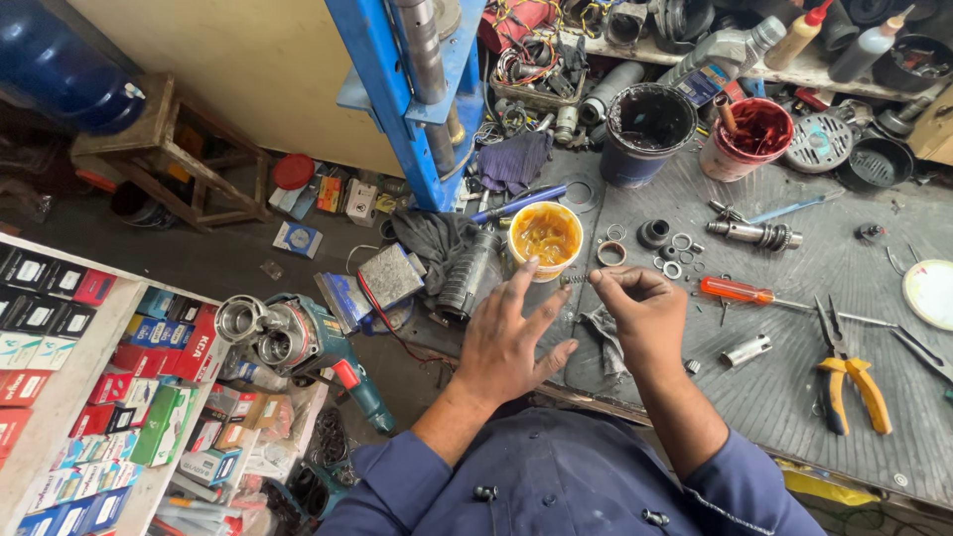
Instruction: The person opens a container of yellow grease and applies it to small cylindrical mechanical parts. They then insert a spring and a small metal piece into a larger cylindrical housing, followed by inserting a greased component into the same housing.
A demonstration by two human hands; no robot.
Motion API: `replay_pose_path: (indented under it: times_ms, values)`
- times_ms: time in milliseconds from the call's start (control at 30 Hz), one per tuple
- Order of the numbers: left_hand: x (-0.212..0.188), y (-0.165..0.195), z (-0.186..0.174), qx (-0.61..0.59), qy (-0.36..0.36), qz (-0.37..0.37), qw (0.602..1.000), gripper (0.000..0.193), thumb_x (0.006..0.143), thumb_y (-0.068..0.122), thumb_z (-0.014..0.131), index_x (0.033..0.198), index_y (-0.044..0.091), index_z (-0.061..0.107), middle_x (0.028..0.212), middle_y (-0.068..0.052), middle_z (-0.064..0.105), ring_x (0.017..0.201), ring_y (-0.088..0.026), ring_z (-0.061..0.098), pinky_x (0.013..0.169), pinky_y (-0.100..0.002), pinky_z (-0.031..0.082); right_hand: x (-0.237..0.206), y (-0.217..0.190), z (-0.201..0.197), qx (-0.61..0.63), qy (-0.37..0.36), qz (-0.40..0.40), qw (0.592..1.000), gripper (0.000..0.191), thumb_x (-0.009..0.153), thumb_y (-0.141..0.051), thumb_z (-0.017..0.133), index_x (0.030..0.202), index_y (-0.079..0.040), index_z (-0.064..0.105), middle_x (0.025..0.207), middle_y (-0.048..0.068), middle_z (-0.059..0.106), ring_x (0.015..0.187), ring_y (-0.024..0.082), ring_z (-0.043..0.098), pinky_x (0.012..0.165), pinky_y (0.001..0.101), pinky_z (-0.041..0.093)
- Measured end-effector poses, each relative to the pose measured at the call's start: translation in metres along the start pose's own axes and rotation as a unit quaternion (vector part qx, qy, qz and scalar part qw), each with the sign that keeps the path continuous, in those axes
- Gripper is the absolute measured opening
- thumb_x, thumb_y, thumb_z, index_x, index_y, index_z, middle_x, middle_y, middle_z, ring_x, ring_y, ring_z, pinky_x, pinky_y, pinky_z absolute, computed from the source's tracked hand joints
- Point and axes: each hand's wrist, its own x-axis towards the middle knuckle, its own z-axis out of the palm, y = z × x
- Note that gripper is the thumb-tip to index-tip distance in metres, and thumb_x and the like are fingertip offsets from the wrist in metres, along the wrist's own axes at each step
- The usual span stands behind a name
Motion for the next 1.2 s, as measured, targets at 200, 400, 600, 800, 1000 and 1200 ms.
replay_pose_path:
  times_ms: [200,400,600,800,1000,1200]
  values:
    - [-0.005,-0.011,0.012,-0.144,0.007,-0.114,0.983,0.069,0.097,0.059,0.058,0.150,0.017,0.050,0.162,-0.024,0.032,0.137,-0.038,0.050,0.116,-0.050,0.041,0.001,0.013,-0.009,0.050,-0.014,0.022,0.998,0.010,0.090,0.000,0.078,0.087,0.000,0.068,0.094,0.007,0.075,0.079,0.006,0.066,0.071,0.0192,0.052]
    - [0.018,-0.037,0.017,0.044,-0.039,-0.060,0.996,0.083,0.091,0.063,0.061,0.158,0.016,0.046,0.165,-0.028,0.020,0.150,-0.049,0.020,0.122,-0.062,0.015,-0.001,0.019,-0.012,0.030,-0.018,0.022,0.999,0.010,0.090,0.000,0.078,0.087,0.000,0.068,0.094,0.007,0.074,0.080,0.006,0.066,0.071,0.0194,0.052]
    - [0.028,-0.043,0.007,0.115,-0.091,-0.056,0.988,0.073,0.085,0.068,0.063,0.139,0.020,0.061,0.164,-0.024,0.019,0.151,-0.050,0.015,0.120,-0.067,0.007,-0.004,0.019,-0.020,0.016,-0.006,0.035,0.999,0.009,0.090,0.000,0.077,0.086,-0.001,0.068,0.095,0.006,0.075,0.080,0.005,0.066,0.070,0.0184,0.052]
    - [0.021,-0.048,-0.005,0.042,-0.078,-0.076,0.993,0.062,0.091,0.063,0.062,0.129,0.014,0.070,0.159,-0.025,0.033,0.145,-0.046,0.030,0.119,-0.057,0.026,-0.003,0.020,-0.026,0.015,0.005,0.044,0.999,0.010,0.092,-0.001,0.077,0.086,0.000,0.069,0.092,0.006,0.074,0.072,0.004,0.059,0.062,0.0179,0.045]
    - [0.024,-0.057,0.010,-0.260,-0.083,-0.195,0.942,0.076,0.097,0.073,0.041,0.142,0.015,0.060,0.108,-0.013,0.066,0.095,-0.023,0.063,0.085,-0.038,0.053,-0.005,0.019,-0.023,0.018,-0.002,0.039,0.999,0.010,0.090,0.000,0.077,0.086,-0.001,0.068,0.094,0.005,0.074,0.074,0.003,0.061,0.064,0.0168,0.047]
    - [0.014,-0.060,0.031,-0.603,-0.186,-0.339,0.698,0.098,0.088,0.084,0.027,0.167,0.027,0.015,0.076,-0.005,0.059,0.049,-0.004,0.041,0.042,-0.020,0.037,-0.007,0.018,-0.018,0.025,-0.007,0.036,0.999,0.008,0.092,0.000,0.076,0.089,0.000,0.069,0.093,0.007,0.073,0.071,0.004,0.058,0.062,0.0185,0.044]
